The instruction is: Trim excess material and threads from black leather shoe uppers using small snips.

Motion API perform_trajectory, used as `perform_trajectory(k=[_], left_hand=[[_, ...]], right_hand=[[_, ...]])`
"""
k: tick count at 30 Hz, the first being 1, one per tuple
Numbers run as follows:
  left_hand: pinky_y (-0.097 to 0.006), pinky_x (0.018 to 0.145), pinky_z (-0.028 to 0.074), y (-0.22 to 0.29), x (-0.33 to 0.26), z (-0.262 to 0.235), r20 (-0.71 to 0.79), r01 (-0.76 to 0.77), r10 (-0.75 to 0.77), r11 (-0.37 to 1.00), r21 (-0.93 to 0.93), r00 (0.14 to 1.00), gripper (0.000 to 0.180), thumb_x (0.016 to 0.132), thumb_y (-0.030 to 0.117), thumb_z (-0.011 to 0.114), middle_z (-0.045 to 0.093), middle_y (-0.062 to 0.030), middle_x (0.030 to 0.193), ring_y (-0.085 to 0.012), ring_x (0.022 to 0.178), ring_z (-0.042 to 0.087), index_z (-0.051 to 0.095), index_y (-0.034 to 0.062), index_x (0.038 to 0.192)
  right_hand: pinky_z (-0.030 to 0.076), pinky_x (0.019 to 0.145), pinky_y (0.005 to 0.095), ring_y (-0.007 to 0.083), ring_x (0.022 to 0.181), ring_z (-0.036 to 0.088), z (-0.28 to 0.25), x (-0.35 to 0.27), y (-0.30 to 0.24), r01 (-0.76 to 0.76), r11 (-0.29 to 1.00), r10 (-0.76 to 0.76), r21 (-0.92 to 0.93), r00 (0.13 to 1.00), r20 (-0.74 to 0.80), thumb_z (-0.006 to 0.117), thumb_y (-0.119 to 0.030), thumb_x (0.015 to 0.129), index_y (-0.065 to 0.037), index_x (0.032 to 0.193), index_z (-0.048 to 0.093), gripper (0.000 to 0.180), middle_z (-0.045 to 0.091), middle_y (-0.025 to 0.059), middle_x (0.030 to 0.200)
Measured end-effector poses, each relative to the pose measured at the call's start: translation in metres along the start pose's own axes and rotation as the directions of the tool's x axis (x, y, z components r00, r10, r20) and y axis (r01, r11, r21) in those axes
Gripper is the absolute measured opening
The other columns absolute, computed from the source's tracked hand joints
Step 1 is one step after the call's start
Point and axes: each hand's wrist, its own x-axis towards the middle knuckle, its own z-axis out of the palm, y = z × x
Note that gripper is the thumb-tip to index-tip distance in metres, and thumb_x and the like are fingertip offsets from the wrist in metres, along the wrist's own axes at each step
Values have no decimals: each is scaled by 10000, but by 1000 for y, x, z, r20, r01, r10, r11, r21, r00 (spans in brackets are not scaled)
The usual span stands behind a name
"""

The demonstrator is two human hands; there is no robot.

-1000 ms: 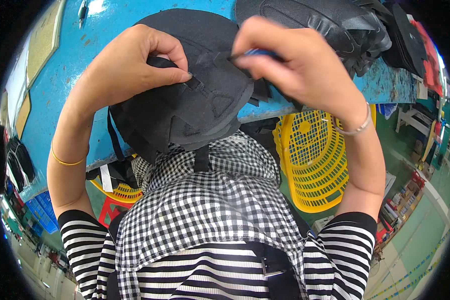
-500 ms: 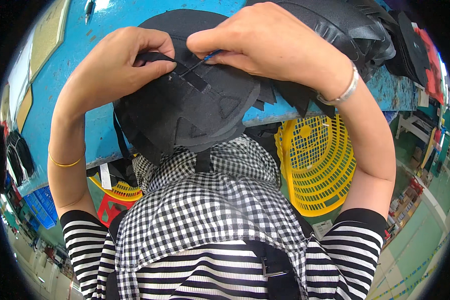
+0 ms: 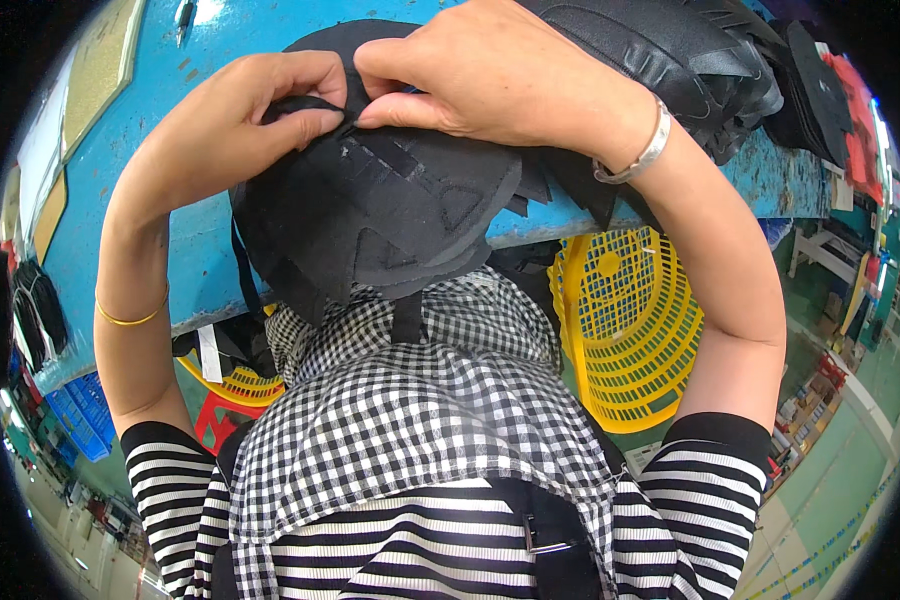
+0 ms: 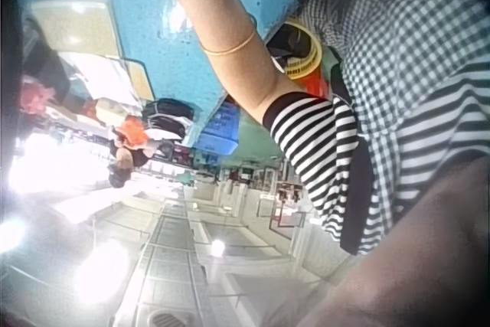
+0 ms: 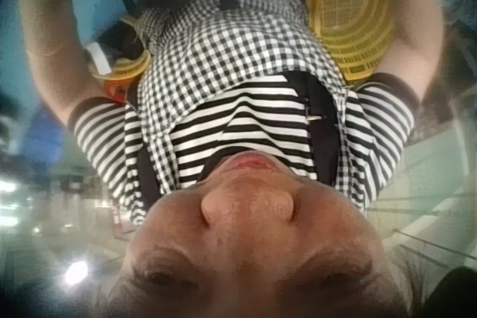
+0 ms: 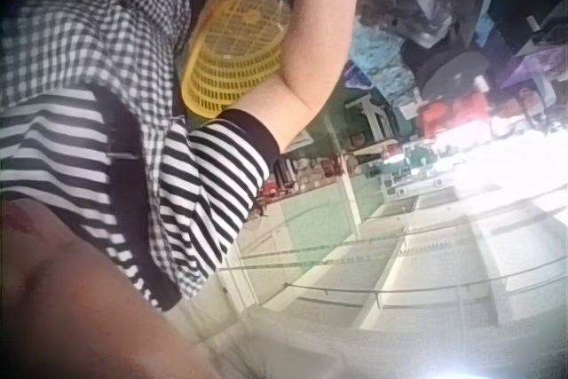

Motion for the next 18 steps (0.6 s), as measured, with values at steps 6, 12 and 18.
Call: perform_trajectory(k=[6,12,18], left_hand=[[-161,484,243,-15,-33,-19,-101,213,-340,767,-606,935,213,952,317,639,471,98,686,-2,519,360,680,114,1000],[-154,549,275,-46,-62,-60,-717,44,-413,880,-473,562,309,959,353,627,573,77,730,11,613,448,693,102,1127],[-163,577,302,-27,-57,-63,-642,29,-206,961,-275,739,274,958,338,623,606,64,762,6,644,488,685,100,1078]], right_hand=[[513,589,342,266,702,655,9,-30,-25,17,997,-36,-78,968,-250,702,-103,774,-69,1012,600,262,680,97,906],[471,419,277,117,506,603,60,-30,-79,-79,890,-33,-448,971,-236,620,-145,764,-49,981,585,240,654,246,1194],[514,538,278,163,611,649,52,-18,-57,-148,960,75,-238,954,-291,720,-100,750,-49,1077,609,349,682,76,1084]])
